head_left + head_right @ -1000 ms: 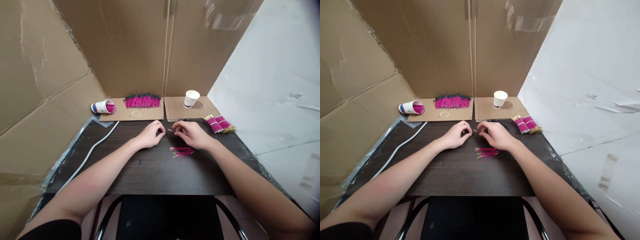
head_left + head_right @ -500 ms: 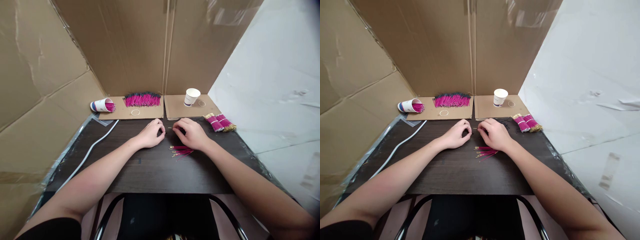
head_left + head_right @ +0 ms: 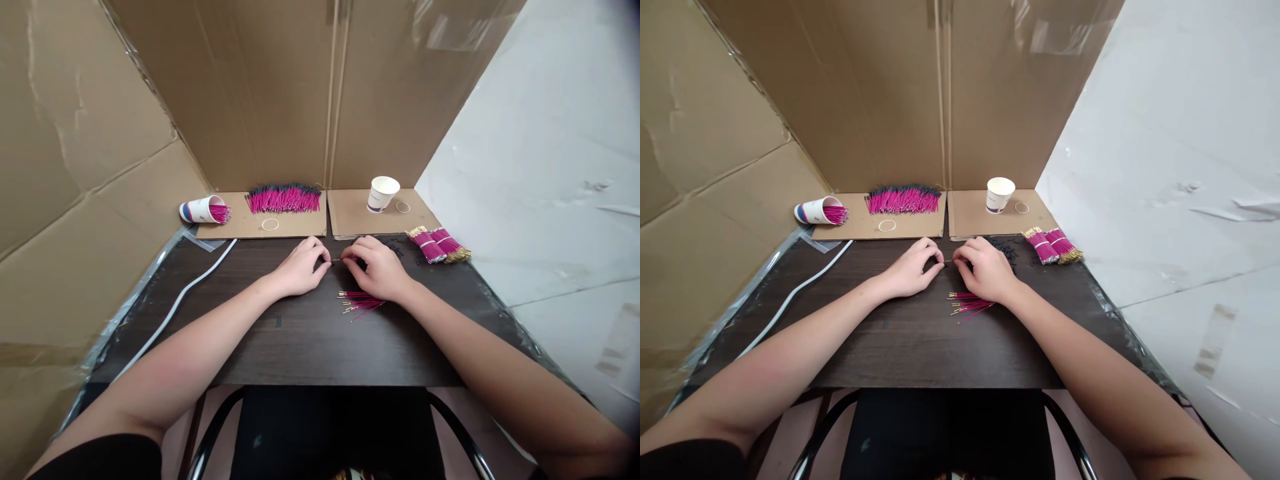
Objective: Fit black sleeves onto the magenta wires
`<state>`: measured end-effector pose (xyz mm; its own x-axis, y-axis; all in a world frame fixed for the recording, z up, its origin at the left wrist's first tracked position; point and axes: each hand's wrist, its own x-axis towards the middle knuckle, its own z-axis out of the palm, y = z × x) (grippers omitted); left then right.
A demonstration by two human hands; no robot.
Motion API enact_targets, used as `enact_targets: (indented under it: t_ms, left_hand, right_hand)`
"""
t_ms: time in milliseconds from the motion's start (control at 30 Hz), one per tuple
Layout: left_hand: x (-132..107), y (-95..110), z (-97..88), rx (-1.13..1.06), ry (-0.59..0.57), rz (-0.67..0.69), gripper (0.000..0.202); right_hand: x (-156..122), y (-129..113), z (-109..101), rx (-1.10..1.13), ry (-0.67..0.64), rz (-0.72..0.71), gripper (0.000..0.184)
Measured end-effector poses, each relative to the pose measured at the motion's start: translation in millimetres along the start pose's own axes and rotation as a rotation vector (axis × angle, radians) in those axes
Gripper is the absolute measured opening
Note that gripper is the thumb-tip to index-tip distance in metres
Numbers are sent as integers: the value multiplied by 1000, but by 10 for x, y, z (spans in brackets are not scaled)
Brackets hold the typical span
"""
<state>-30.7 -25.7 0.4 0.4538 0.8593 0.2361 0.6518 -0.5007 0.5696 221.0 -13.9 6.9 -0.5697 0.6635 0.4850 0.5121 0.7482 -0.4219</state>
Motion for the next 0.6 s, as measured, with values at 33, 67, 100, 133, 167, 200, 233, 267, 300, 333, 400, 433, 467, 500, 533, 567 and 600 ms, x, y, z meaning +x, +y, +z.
enact_targets:
  t_ms: [33,67,100,133,167,200,233,267,300,333,400,433,467,500,533,567,600]
  left_hand:
    - [-1,1,1,-4,0,-9,10]
    - [-3,2,2,-8,1,-21,9]
    - [-6,3,2,-11,-3,-33,8]
    - [-8,4,1,-13,-10,-44,7]
    - [-12,6,-1,-12,-20,-52,6]
    - [-15,8,-5,-10,-32,-56,6]
    - [-17,11,-9,-7,-41,-57,6]
    - [-19,14,-14,-4,-46,-54,6]
    - [-19,16,-19,-1,-47,-49,7]
    - [-18,18,-24,4,-46,-41,7]
    - [-12,17,-34,18,-44,-13,7]
    - [-8,14,-38,23,-43,5,6]
    - [-3,9,-40,25,-42,24,6]
    - [1,3,-42,24,-37,41,5]
    - [4,-4,-42,19,-30,52,5]
    - [7,-11,-40,14,-22,56,5]
    - [10,-19,-37,8,-16,54,6]
  right_hand:
    - [1,-11,-4,1,4,-1,14]
    - [3,-20,-8,6,10,-5,16]
    - [6,-27,-9,14,17,-13,17]
    - [10,-31,-9,24,26,-24,17]
    - [14,-33,-7,33,35,-38,18]
    - [18,-33,-4,43,40,-51,18]
    - [21,-32,0,50,43,-61,18]
    - [23,-30,4,55,45,-67,18]
    - [23,-28,7,59,46,-71,18]
    - [23,-26,9,62,48,-73,17]
    - [20,-22,10,69,55,-80,17]
    - [18,-20,9,72,59,-82,17]
    - [16,-19,9,75,61,-83,17]
    - [15,-18,10,78,61,-84,17]
    - [14,-18,12,82,59,-84,16]
    - [14,-18,16,84,54,-84,16]
    - [14,-19,20,86,49,-86,16]
